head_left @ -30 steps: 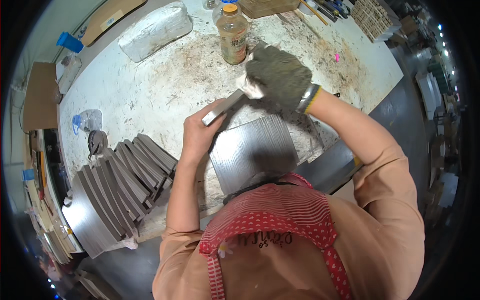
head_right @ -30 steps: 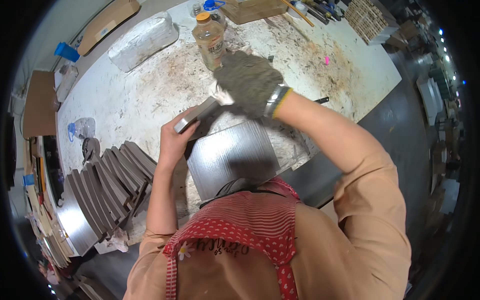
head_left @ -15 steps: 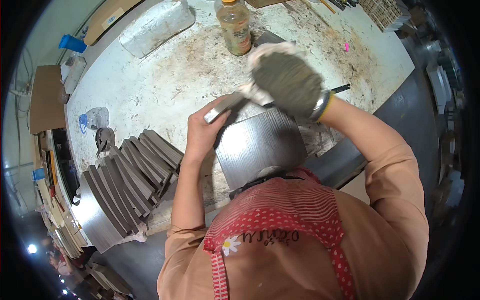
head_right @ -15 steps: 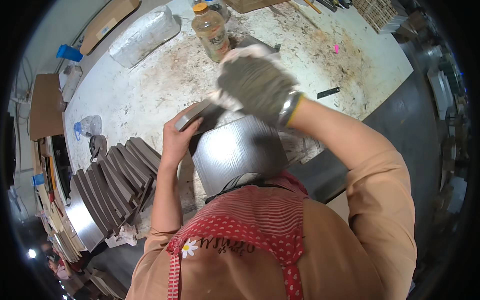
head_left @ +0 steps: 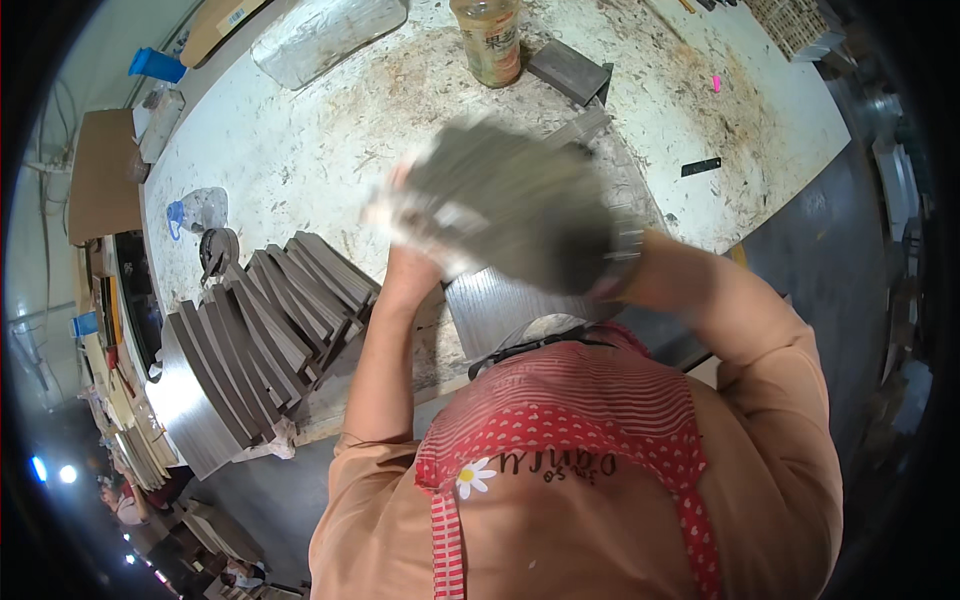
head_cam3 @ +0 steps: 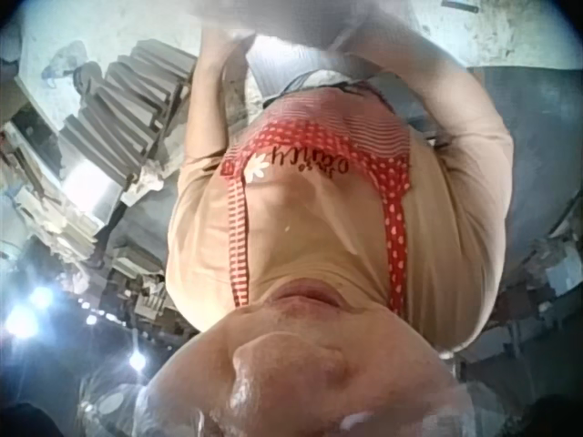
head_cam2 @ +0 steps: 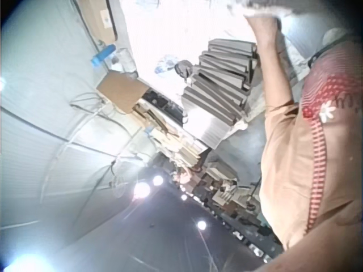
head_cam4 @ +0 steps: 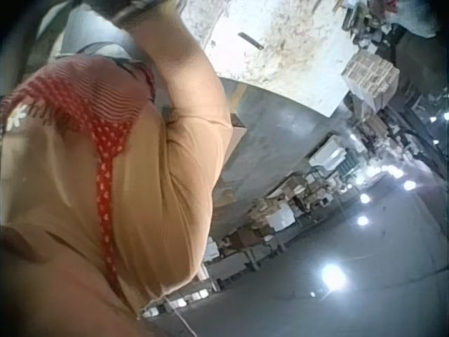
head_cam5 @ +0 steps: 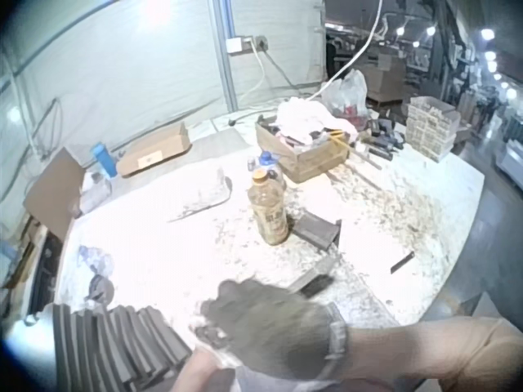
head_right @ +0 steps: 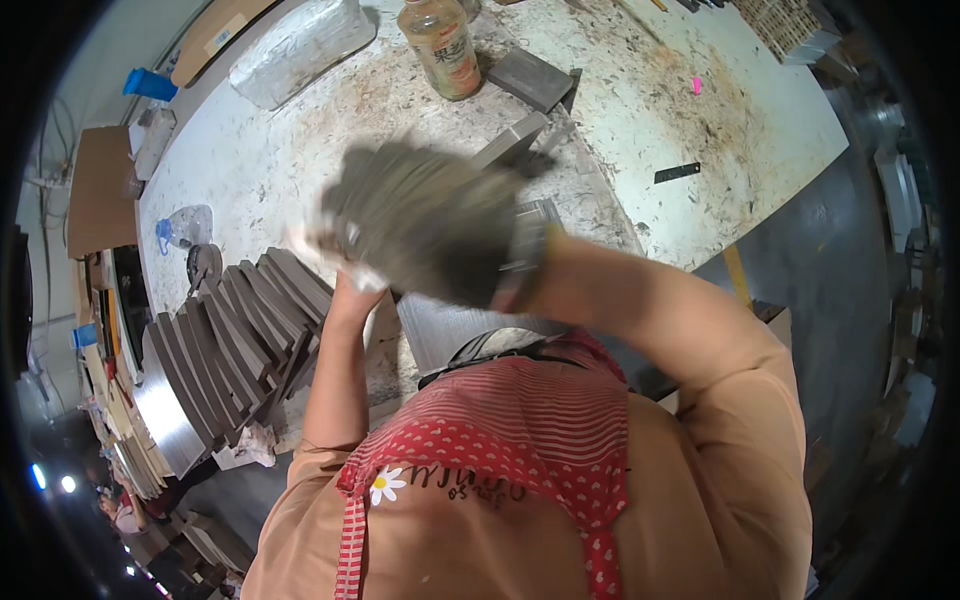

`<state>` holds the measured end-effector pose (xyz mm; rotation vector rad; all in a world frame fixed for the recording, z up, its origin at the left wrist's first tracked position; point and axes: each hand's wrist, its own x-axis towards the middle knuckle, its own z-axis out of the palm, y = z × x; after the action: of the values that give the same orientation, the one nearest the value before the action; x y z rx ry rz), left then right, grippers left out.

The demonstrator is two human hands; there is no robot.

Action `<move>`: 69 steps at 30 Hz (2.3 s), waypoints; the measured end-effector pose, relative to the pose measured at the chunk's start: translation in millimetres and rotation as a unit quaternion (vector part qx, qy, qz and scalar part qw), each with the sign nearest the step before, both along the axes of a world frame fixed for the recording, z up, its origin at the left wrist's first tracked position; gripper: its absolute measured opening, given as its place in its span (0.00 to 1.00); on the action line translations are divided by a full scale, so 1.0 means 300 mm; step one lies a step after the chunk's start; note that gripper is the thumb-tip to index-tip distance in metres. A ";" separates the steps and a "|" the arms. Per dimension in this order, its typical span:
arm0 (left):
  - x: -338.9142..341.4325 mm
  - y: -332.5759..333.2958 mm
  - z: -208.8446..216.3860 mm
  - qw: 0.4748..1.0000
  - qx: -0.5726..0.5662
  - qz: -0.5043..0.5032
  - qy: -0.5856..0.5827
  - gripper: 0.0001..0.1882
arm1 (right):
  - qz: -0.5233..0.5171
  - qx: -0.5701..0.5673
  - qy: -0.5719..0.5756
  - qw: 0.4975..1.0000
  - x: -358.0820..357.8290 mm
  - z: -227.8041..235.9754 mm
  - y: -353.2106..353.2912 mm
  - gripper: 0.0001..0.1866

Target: The person wipes the edges and flat surfaces of wooden panels with a cloth, applying liquid from a bottle to the cloth periodically. They handle the panels one at a time, wiping both sides before stacking them on the workbench.

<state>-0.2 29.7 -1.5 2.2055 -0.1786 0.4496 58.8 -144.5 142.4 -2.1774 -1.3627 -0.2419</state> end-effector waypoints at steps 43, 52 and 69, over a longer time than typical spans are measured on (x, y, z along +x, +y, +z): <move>0.006 -0.033 0.344 0.799 -0.436 0.017 0.413 0.15 | -0.152 -0.110 0.006 0.982 0.160 -0.135 -0.356 0.23; 0.009 -0.029 0.337 0.819 -0.408 0.014 0.403 0.17 | -0.171 -0.113 0.010 0.979 0.159 -0.126 -0.337 0.22; 0.009 -0.005 0.153 0.965 -0.124 0.004 0.233 0.17 | -0.042 0.007 -0.140 0.989 0.113 -0.045 -0.143 0.22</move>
<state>2.4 28.3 44.5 2.0002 0.1352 -0.0499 92.9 -187.5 128.7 -2.2546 -1.4108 -0.6065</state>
